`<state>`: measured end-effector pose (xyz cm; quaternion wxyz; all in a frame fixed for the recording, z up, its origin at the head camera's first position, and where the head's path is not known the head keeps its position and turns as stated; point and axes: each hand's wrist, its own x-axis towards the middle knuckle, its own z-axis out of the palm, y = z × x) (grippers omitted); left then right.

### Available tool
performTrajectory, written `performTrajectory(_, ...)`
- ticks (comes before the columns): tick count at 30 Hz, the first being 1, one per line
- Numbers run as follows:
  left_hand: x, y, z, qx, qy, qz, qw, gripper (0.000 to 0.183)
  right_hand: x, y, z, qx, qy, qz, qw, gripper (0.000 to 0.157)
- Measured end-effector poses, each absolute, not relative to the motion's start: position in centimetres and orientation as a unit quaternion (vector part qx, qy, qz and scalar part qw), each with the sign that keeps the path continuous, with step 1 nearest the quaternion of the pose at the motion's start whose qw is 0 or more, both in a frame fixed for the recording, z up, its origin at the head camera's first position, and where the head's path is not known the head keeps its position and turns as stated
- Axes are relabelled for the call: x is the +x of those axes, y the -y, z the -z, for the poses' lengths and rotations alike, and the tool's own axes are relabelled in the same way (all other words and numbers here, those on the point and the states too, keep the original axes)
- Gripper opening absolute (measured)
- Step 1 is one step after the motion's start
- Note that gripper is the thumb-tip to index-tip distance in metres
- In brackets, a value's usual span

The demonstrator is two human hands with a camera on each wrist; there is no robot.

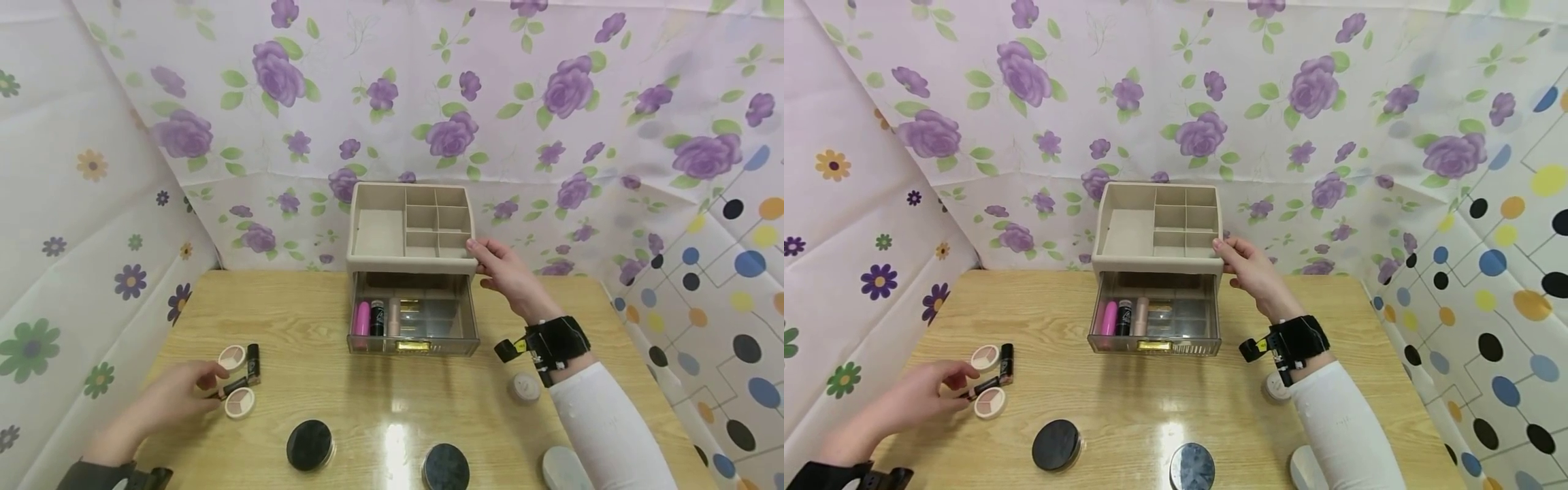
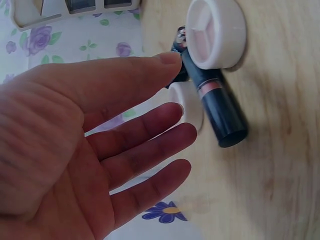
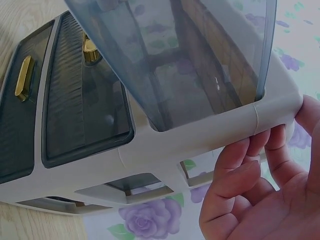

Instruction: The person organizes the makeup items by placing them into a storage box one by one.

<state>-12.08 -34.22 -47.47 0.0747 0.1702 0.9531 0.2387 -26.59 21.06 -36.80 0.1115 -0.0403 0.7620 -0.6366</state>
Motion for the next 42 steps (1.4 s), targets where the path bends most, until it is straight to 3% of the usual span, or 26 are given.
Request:
performTrajectory(14, -12.0, 34.5, 48.5, 0.135, -0.956, -0.235, 0.111, 0.036, -27.1, -20.6, 37.0, -0.045, -0.760, 0.638, 0.114, 0.045)
performTrajectory(29, -11.4, 34.5, 51.0, 0.132, -0.955, -0.247, 0.101, 0.034, -26.7, -20.9, 37.3, -0.044, -0.773, 0.623, 0.112, 0.044)
performTrajectory(42, -12.5, 33.6, 50.2, 0.137, -0.963, -0.216, 0.086, 0.028, -26.8, -21.2, 37.0, -0.042, -0.773, 0.624, 0.111, 0.044)
